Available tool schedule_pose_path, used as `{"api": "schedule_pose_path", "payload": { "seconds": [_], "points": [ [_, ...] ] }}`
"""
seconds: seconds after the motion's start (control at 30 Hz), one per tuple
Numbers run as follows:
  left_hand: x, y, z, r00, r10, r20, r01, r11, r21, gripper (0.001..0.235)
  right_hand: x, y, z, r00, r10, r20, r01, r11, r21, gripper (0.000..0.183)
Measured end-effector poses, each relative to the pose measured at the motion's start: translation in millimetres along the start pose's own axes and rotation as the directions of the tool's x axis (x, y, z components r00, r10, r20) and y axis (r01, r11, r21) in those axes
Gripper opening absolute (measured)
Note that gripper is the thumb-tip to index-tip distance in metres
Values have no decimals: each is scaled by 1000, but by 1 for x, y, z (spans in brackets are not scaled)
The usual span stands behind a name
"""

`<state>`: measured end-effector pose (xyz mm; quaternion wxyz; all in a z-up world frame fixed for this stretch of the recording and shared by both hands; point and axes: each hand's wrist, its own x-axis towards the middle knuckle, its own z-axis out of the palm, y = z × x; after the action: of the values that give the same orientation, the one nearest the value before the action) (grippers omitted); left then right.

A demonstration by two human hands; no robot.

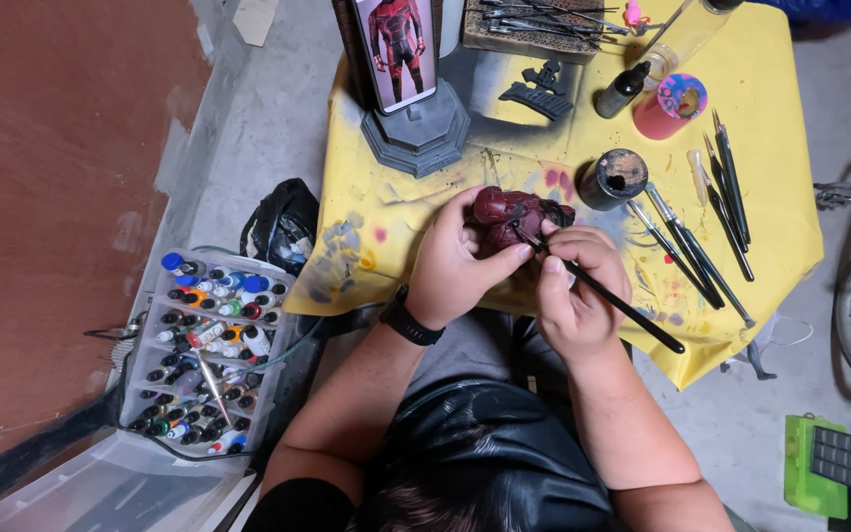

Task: Painting intricate details on a small action figure using a fine-tipped paintbrush and acrylic paints while using a phone for reference.

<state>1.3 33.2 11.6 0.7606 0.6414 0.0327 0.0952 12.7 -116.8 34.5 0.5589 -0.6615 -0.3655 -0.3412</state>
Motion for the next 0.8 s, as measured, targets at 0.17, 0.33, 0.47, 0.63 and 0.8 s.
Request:
{"api": "schedule_pose_path", "payload": {
  "seconds": [0.17, 0.33, 0.47, 0.63, 0.8],
  "points": [
    [-1, 2, 0, 1000, 8, -1, -8, 1000, -2, 81, -3, 3, -1, 1000, 27, -8, -27, 999, 21, 9],
    [-1, -1, 1, 1000, 9, -7, -9, 1000, 7, 83, -3, 3, 0, 999, 31, -8, -31, 999, 27, 8],
    [-2, 3, 1, 1000, 19, -11, -19, 1000, 10, 83, -4, 4, 0, 999, 46, -20, -45, 997, 54, 9],
    [-4, 3, 0, 998, 58, -8, -57, 996, 65, 85, -4, 1, -3, 992, 121, -38, -116, 987, 114, 7],
    [-3, 5, -4, 997, 78, -3, -77, 991, 106, 85, -7, 11, -19, 983, 157, -95, -139, 974, 177, 7]
  ]
}}
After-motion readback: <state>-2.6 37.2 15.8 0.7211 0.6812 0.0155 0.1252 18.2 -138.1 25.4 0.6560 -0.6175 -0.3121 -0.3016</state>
